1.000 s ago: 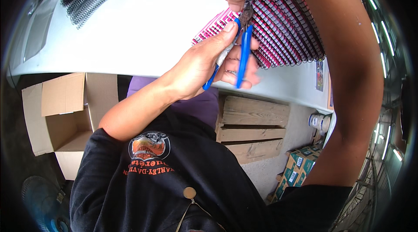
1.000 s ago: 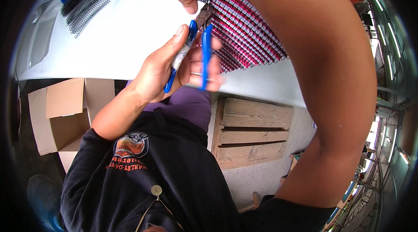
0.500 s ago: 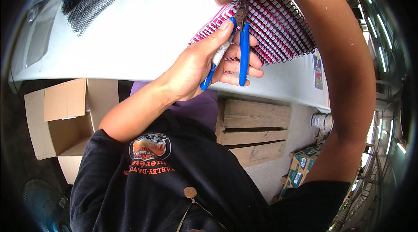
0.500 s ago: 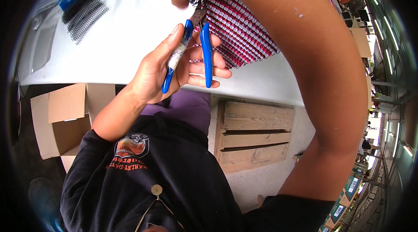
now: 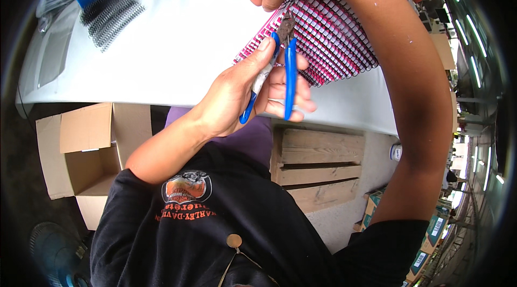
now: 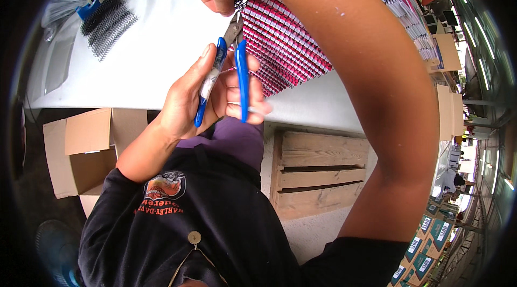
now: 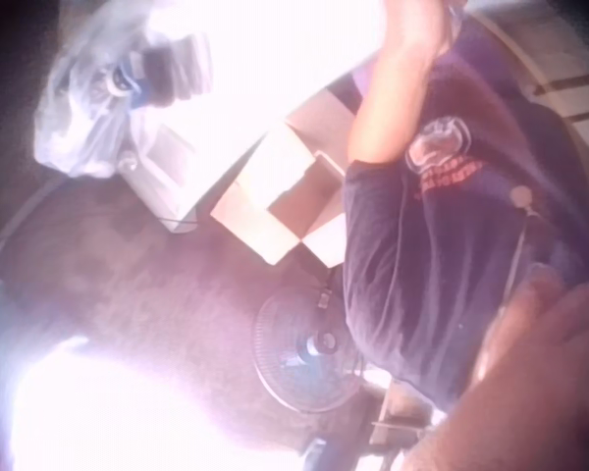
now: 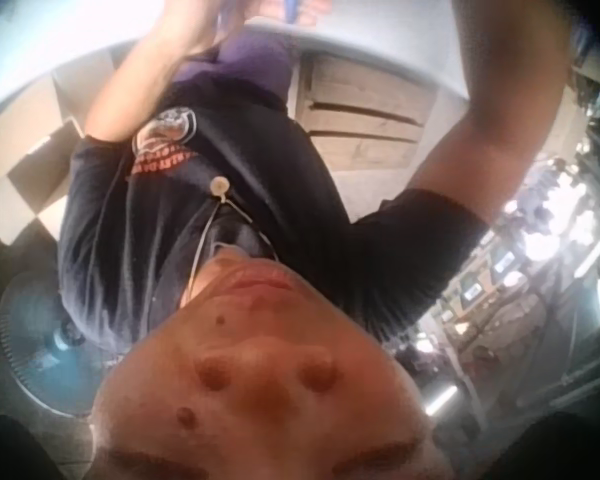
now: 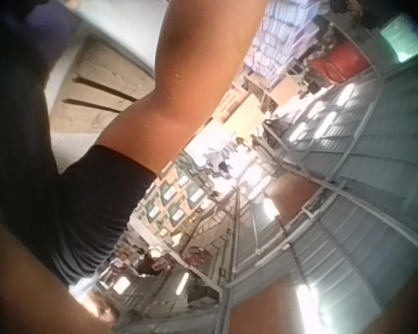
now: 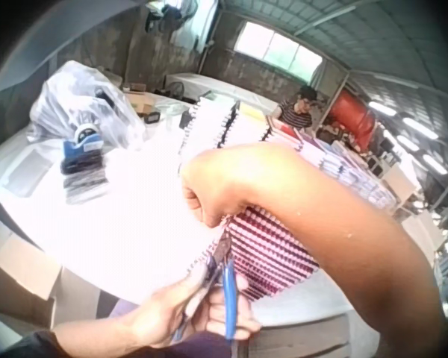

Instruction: The person uses wire cutters to trim excess spiral binding from stacks of pink and blue notebooks, then organizes the finished notebooks into stacks and places them into a cardboard box.

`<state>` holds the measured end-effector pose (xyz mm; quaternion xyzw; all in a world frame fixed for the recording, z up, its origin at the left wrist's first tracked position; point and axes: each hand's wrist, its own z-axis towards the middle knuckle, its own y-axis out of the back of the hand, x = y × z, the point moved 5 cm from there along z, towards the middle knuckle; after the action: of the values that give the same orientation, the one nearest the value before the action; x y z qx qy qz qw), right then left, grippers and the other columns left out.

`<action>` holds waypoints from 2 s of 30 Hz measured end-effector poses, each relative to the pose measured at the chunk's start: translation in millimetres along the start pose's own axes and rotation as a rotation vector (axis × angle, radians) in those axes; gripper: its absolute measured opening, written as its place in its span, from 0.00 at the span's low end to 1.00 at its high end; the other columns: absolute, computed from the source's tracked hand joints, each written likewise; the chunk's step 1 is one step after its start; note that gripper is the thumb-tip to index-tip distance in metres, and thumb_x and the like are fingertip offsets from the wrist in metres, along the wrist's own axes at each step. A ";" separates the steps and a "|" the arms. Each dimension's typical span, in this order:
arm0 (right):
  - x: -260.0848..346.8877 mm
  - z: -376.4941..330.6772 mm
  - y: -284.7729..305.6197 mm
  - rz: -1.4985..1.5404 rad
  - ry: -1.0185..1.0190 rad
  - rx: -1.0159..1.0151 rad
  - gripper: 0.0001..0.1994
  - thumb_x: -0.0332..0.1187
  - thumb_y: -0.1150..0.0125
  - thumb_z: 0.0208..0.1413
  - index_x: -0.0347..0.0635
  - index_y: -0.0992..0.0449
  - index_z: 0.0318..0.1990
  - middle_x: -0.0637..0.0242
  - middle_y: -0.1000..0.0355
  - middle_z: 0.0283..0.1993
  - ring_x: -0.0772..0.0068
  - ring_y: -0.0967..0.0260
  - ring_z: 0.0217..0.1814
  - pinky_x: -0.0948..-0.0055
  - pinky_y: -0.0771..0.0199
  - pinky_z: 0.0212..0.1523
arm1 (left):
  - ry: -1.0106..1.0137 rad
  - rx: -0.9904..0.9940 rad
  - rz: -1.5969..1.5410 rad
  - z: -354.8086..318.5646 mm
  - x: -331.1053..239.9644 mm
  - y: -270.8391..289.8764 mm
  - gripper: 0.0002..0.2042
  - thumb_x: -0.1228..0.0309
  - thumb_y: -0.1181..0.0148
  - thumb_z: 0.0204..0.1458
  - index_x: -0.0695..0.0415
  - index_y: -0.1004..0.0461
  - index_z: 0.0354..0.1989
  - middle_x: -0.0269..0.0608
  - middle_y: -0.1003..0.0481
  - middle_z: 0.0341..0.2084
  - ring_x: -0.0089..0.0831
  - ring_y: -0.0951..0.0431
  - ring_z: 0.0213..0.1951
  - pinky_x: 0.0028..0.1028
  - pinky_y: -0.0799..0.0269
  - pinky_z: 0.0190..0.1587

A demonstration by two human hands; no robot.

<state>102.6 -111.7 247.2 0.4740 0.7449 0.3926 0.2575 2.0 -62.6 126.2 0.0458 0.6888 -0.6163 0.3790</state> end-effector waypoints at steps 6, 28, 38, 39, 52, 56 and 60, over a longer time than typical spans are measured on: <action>2.8 -3.5 3.3 0.003 0.009 -0.071 0.06 0.25 0.36 0.34 0.39 0.22 0.26 0.60 0.25 0.25 0.68 0.29 0.27 0.69 0.30 0.29 | -0.019 -0.040 0.037 7.8 -8.6 -4.8 0.30 0.45 0.73 0.60 0.60 0.38 0.53 0.48 0.27 0.34 0.41 0.23 0.38 0.40 0.27 0.43; -19.5 10.6 -2.4 0.057 -0.001 -0.287 0.07 0.25 0.37 0.32 0.40 0.21 0.24 0.56 0.25 0.24 0.63 0.27 0.26 0.67 0.28 0.30 | -0.063 0.005 0.053 6.5 -11.3 -11.0 0.30 0.44 0.74 0.60 0.60 0.38 0.48 0.46 0.31 0.29 0.38 0.28 0.31 0.33 0.29 0.32; -19.2 40.7 -10.3 -0.457 0.123 -0.301 0.08 0.36 0.42 0.38 0.48 0.20 0.26 0.57 0.25 0.28 0.58 0.29 0.28 0.66 0.29 0.32 | -0.039 0.292 -0.189 12.2 -21.5 -16.0 0.29 0.45 0.73 0.61 0.60 0.36 0.46 0.43 0.29 0.27 0.32 0.26 0.26 0.27 0.29 0.28; -21.0 39.6 -8.9 -0.352 0.081 -0.314 0.08 0.35 0.42 0.38 0.48 0.20 0.27 0.57 0.25 0.28 0.58 0.29 0.28 0.66 0.29 0.32 | -0.054 0.145 -0.092 8.8 -19.7 -15.0 0.28 0.46 0.73 0.61 0.59 0.36 0.43 0.38 0.34 0.22 0.29 0.32 0.20 0.25 0.32 0.22; -30.8 41.8 -12.1 -0.461 0.246 -0.437 0.08 0.35 0.41 0.37 0.47 0.20 0.27 0.58 0.25 0.28 0.61 0.28 0.27 0.67 0.28 0.31 | -0.039 0.302 -0.135 20.7 -16.9 -24.0 0.31 0.44 0.73 0.60 0.60 0.37 0.51 0.51 0.26 0.35 0.40 0.23 0.36 0.33 0.26 0.38; -16.6 2.5 -0.9 0.325 0.048 -0.568 0.06 0.31 0.37 0.36 0.44 0.20 0.24 0.58 0.26 0.23 0.68 0.28 0.23 0.71 0.28 0.28 | -0.045 0.340 -0.226 8.3 -20.0 -11.9 0.30 0.46 0.75 0.61 0.61 0.38 0.52 0.47 0.30 0.29 0.40 0.25 0.30 0.38 0.23 0.33; -22.7 -12.0 -3.3 0.607 0.022 -0.671 0.04 0.28 0.36 0.35 0.40 0.21 0.23 0.61 0.26 0.19 0.74 0.29 0.21 0.73 0.29 0.26 | -0.074 0.087 0.093 9.6 -17.6 -18.5 0.31 0.45 0.76 0.60 0.61 0.39 0.53 0.51 0.29 0.34 0.43 0.23 0.35 0.41 0.24 0.38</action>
<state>101.3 -137.2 251.4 0.5573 0.4064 0.6749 0.2622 9.0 -68.3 151.8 0.0712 0.6440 -0.6287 0.4300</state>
